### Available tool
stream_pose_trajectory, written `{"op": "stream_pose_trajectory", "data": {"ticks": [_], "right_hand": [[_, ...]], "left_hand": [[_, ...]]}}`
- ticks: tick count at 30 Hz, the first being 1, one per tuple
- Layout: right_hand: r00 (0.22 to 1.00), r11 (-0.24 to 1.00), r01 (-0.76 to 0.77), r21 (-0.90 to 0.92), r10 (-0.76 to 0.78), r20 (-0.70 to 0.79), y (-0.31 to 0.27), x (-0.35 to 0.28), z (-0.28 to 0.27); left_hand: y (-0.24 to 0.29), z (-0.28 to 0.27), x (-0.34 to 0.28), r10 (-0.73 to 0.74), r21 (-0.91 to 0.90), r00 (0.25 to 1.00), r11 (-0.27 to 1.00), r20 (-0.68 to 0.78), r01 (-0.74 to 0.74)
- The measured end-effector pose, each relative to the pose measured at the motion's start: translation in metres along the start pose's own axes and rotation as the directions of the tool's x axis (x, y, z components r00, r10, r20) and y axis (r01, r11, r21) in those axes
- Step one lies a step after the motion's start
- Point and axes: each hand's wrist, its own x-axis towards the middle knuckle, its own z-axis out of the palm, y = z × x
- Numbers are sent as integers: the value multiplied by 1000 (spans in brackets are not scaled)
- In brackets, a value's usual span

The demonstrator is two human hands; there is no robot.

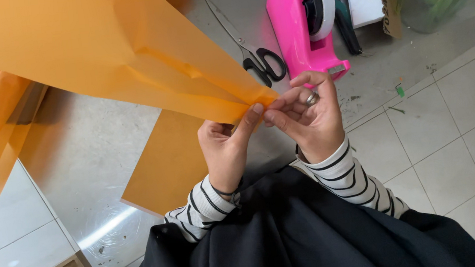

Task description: The person wraps a small floral bouquet featuring a plush toy in orange paper, using a tape dispenser to secure the wrap and scissors to cut the paper into shape.

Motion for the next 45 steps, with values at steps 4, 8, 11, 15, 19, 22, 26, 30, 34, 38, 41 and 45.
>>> {"op": "stream_pose_trajectory", "data": {"ticks": [4, 8, 11, 15, 19, 22, 26, 30, 34, 38, 41, 45], "right_hand": [[999, 1000, -12, 13, 13, -37, 2, 1, 3], [996, 998, -28, -56, 23, -89, 7, 3, 5], [992, 982, -62, -176, 42, -120, 18, 3, -3], [996, 872, -28, -489, -15, -83, 35, 8, -36], [915, 586, 171, -792, -392, -92, 52, 38, -116], [855, 69, 27, -997, -518, -13, 72, 47, -161], [913, 241, -2, -971, -395, -100, 72, 52, -157], [911, 406, 38, -913, -389, -136, 76, 57, -157], [902, 535, 102, -839, -405, -149, 46, 39, -141], [933, 933, -132, -333, 3, -360, 62, 20, -152], [833, 923, -364, 126, 383, -399, 65, 15, -145], [691, 663, -581, 472, 708, -143, 91, 24, -171]], "left_hand": [[2, 5, -1, 23, -19, 1000, 1000, 20, -23], [-1, -3, 2, 37, 9, 998, 999, 47, -37], [-11, -13, 3, 47, 36, 997, 998, 59, -49], [-15, -15, 4, -29, -3, 999, 1000, 23, 30], [-19, -18, 8, -18, 15, 1000, 1000, -14, 18], [-21, -20, 9, -15, 36, 1000, 999, -11, 16], [-19, -19, 10, -34, 44, 999, 998, -11, 34], [-14, -17, 9, -41, 47, 999, 998, -6, 41], [-9, -16, 8, -40, 49, 999, 998, -4, 40], [0, -10, 9, -35, 41, 999, 999, 21, 34], [-7, -10, 9, -37, 36, 999, 999, 30, 36], [-6, -3, 8, -22, 25, 999, 999, 46, 20]]}}
